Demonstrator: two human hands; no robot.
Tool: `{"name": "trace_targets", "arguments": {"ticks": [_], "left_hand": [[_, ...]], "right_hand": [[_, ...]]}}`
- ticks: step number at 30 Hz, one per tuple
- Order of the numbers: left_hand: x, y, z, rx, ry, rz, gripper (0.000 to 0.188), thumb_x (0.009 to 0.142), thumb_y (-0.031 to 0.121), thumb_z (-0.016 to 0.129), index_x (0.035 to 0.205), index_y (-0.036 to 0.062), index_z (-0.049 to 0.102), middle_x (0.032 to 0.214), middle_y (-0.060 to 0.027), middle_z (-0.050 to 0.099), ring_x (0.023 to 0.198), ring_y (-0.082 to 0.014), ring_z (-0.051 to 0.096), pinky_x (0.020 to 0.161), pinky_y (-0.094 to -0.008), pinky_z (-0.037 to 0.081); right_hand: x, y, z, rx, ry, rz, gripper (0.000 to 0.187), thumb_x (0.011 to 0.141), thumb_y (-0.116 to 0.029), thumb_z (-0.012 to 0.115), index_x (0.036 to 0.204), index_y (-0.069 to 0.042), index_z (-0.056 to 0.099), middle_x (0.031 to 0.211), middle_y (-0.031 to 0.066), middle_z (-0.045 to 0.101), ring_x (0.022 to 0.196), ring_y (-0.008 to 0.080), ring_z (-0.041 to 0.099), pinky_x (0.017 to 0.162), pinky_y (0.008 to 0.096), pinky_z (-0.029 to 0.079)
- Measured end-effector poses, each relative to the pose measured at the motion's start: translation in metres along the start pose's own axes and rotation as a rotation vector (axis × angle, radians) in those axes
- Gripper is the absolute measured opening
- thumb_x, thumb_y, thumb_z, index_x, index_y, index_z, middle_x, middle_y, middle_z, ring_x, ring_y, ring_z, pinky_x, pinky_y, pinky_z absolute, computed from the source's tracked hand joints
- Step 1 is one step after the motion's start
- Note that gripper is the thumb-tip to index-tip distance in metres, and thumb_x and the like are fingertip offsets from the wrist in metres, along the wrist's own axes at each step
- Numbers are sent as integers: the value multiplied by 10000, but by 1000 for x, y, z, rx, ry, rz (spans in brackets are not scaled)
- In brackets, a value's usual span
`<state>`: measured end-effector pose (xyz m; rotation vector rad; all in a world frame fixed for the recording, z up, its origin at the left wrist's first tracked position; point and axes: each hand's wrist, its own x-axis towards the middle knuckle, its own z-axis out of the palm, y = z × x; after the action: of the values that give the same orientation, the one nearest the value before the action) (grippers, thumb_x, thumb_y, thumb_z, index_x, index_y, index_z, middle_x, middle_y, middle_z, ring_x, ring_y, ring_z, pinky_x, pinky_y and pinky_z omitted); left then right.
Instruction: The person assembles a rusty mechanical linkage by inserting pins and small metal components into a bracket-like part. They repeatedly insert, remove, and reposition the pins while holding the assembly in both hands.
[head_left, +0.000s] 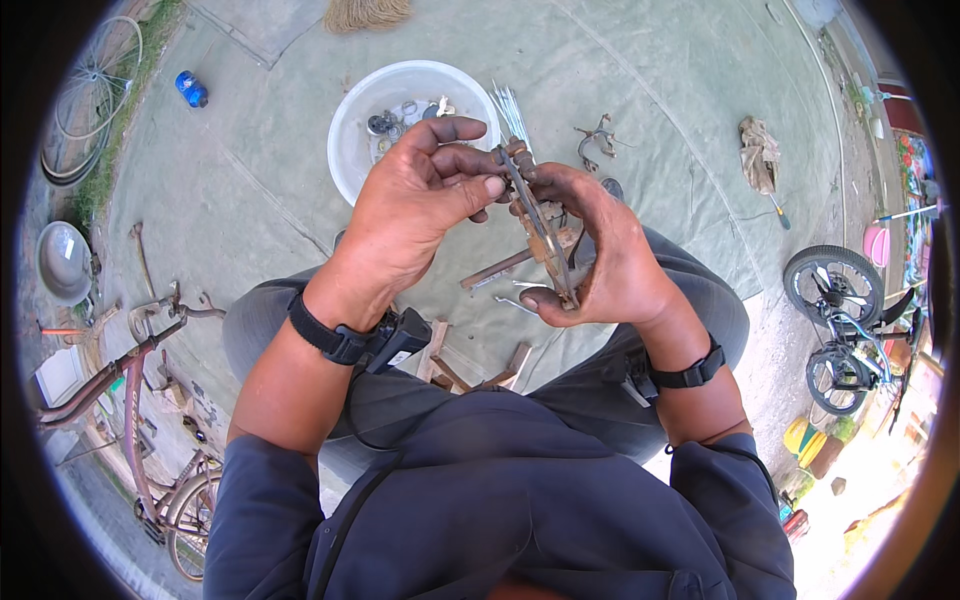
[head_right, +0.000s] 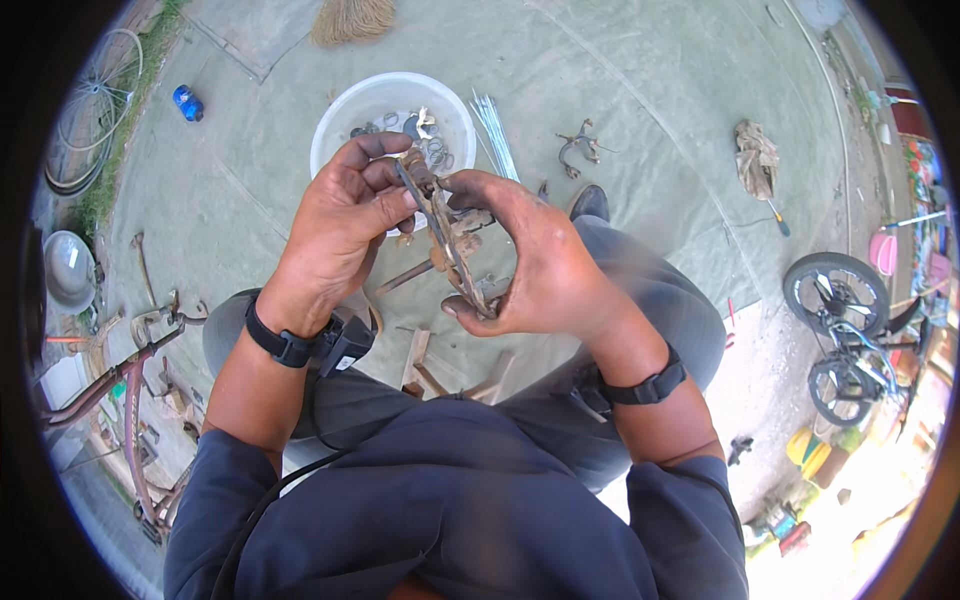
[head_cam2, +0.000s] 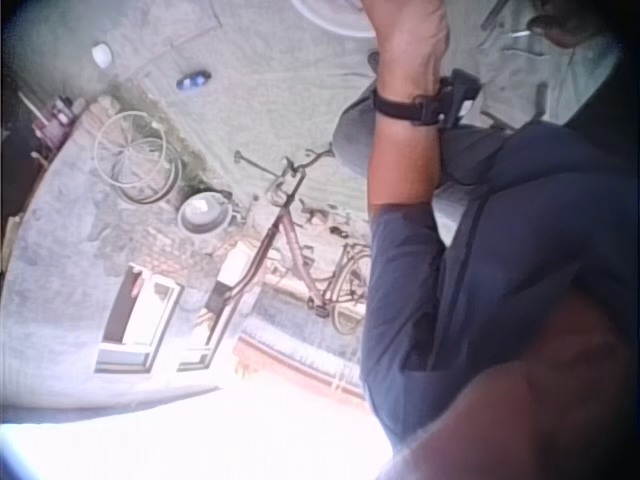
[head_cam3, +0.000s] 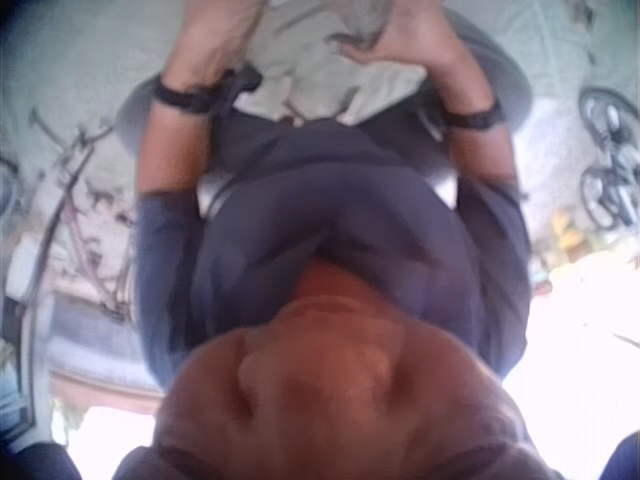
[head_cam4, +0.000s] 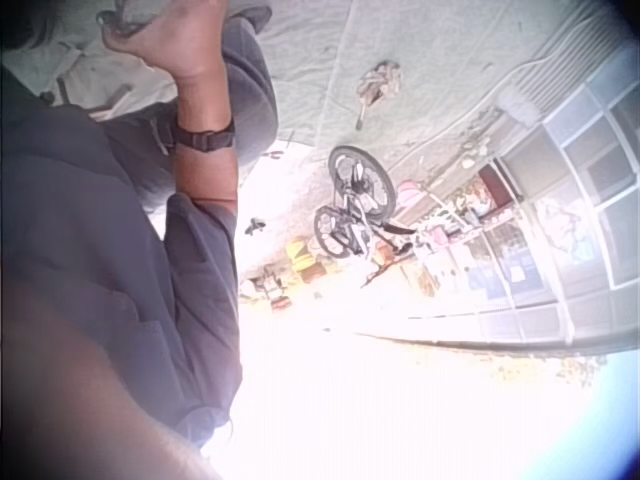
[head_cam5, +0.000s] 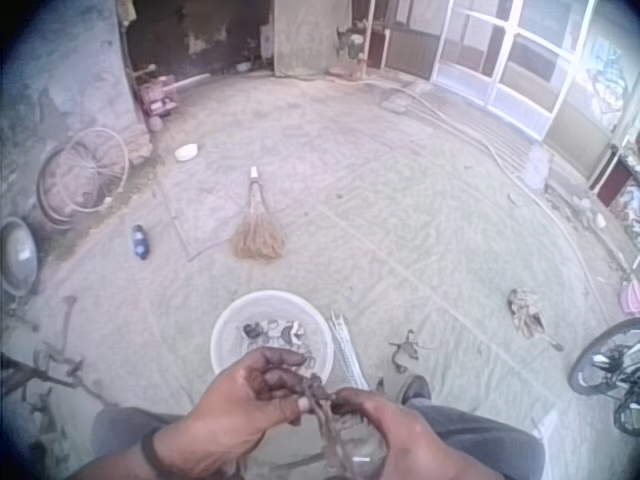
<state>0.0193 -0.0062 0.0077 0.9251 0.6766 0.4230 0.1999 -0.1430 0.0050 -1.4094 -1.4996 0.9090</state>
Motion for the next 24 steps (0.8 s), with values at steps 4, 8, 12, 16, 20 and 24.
{"name": "trace_targets", "arguments": {"ticks": [4, 8, 12, 16, 20, 24], "left_hand": [[1, -2, 0, -1, 14, -12, 500, 894, 29, 729, 1327, -8, 483, 1063, -83, 681, 905, -133, 630, 716, -255, 487], [0, -4, -1, 15, 20, -19, 484, 905, 50, 725, 1322, -4, 485, 1060, -74, 682, 901, -128, 630, 708, -255, 486], [0, -4, -2, 41, 0, -16, 466, 917, 75, 718, 1316, -1, 489, 1044, -59, 679, 889, -116, 624, 697, -254, 487], [-1, -4, -2, 57, 2, -14, 442, 928, 77, 701, 1307, -8, 492, 1015, -60, 677, 880, -124, 635, 684, -257, 484], [0, -4, -3, 43, 1, -30, 400, 935, 86, 693, 1277, 1, 505, 1012, -55, 677, 879, -121, 635, 682, -258, 487], [0, -6, -3, 55, 12, -19, 367, 936, 98, 696, 1249, 22, 520, 1021, -39, 678, 874, -104, 618, 687, -252, 493]], "right_hand": [[1, -1, 0, -89, 4, -26, 962, 530, -156, 906, 1378, -6, 476, 1285, 156, 597, 1152, 278, 633, 999, 390, 507], [1, -2, 1, -108, 28, -37, 937, 541, -173, 909, 1366, -11, 496, 1279, 159, 605, 1130, 291, 639, 983, 394, 518], [2, -3, 1, -119, 46, -74, 891, 567, -182, 901, 1354, -14, 519, 1263, 153, 619, 1100, 310, 641, 964, 398, 528], [4, -3, 1, -154, 56, -115, 875, 560, -182, 892, 1340, -15, 532, 1270, 143, 628, 1090, 314, 642, 956, 400, 527], [4, -2, 1, -181, 73, -137, 850, 560, -181, 886, 1322, -16, 546, 1259, 139, 637, 1075, 314, 644, 941, 405, 527], [4, -2, 1, -217, 49, -131, 882, 528, -184, 901, 1313, -8, 537, 1256, 164, 625, 1132, 337, 625, 964, 417, 519]]}}
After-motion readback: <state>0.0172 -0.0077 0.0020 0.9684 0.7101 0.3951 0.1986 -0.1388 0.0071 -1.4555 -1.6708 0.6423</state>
